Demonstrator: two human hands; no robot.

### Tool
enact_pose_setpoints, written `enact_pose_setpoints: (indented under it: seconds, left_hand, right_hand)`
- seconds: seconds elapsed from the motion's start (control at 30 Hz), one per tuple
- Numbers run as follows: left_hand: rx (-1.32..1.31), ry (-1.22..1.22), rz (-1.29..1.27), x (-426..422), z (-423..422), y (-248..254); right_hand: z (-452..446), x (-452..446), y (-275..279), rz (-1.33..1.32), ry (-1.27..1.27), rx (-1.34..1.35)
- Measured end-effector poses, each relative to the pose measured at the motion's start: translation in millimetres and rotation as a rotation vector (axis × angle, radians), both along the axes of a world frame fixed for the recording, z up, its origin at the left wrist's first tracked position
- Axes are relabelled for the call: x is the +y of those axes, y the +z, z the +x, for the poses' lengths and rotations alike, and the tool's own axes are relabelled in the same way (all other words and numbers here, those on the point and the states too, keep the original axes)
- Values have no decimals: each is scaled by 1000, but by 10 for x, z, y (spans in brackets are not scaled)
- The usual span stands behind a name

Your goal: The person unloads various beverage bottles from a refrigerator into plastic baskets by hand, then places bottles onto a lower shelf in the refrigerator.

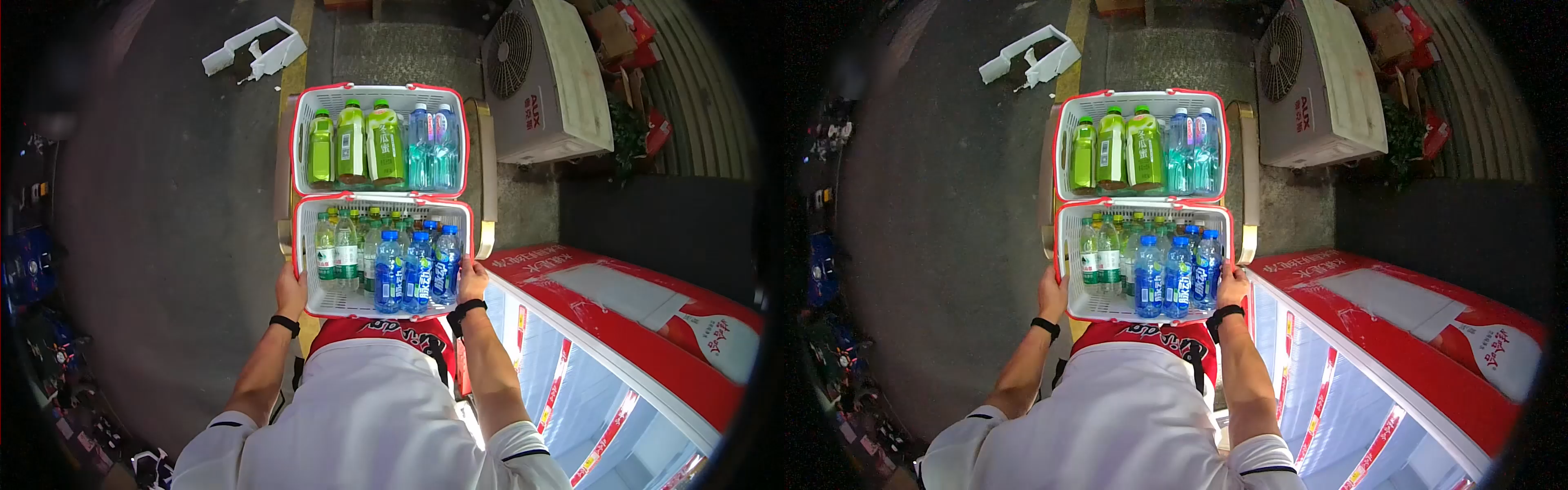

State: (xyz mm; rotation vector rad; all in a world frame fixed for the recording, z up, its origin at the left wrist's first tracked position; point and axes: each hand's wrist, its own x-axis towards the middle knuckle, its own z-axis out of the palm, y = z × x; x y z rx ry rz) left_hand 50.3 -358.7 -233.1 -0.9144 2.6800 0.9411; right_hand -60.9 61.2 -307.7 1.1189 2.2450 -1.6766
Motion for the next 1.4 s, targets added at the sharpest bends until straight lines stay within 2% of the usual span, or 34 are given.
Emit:
enact_pose_setpoints:
  seconds: [0.07, 0.23, 0.27, 0.3, 0.37, 0.5, 0.67, 0.73, 0.83, 0.97, 1.03, 1.17, 1.23, 1.27, 1.3, 1.37, 1.4]
  left_hand:
    - [30, -32, -9, -16, -126, 15]
    - [72, 70, 87, -11, -49, -113]
    - [70, 56, 87, -23, -71, -173]
    - [87, 64, 71, -31, -55, -222]
    - [98, 68, 58, -28, 34, -234]
    - [104, 58, 80, -53, -50, -200]
    - [21, 109, 90, -118, -39, -201]
    - [31, 73, 65, -116, -32, -228]
    - [30, 92, 113, -157, -7, -338]
    - [55, 101, 152, -207, 61, -433]
    - [-50, 175, 224, -186, 72, -345]
    - [-33, 176, 242, -183, 148, -426]
    - [8, 214, 289, -200, 202, -520]
    - [12, 214, 290, -186, 220, -539]
    - [55, 178, 195, -163, 222, -512]
    - [95, 144, 105, -85, 215, -358]
    - [175, 52, -104, 3, 130, -134]
  right_hand:
    - [-43, -13, 34, -7, -12, -8]
    - [-59, -25, 21, -94, -52, 7]
    - [-124, -41, 13, -37, -28, -42]
    - [-210, -102, 119, 35, 34, 34]
    - [-298, -133, 265, 130, 105, -55]
    - [-186, -43, -34, 267, 132, 71]
    - [-147, -72, -8, 222, 134, -3]
    - [-111, -110, 89, 325, 187, 76]
    - [-73, -141, 183, 381, 201, -32]
    - [-14, -189, 192, 339, 189, 38]
    - [5, -184, 237, 376, 215, -7]
    - [4, -226, 380, 270, 178, -8]
    - [64, -267, 450, 403, 50, 160]
    - [148, -239, 575, 251, 18, 47]
    - [268, -219, 499, 320, -2, 111]
    - [499, -310, 659, 244, -25, 125]
    - [624, -332, 637, 231, 12, 98]
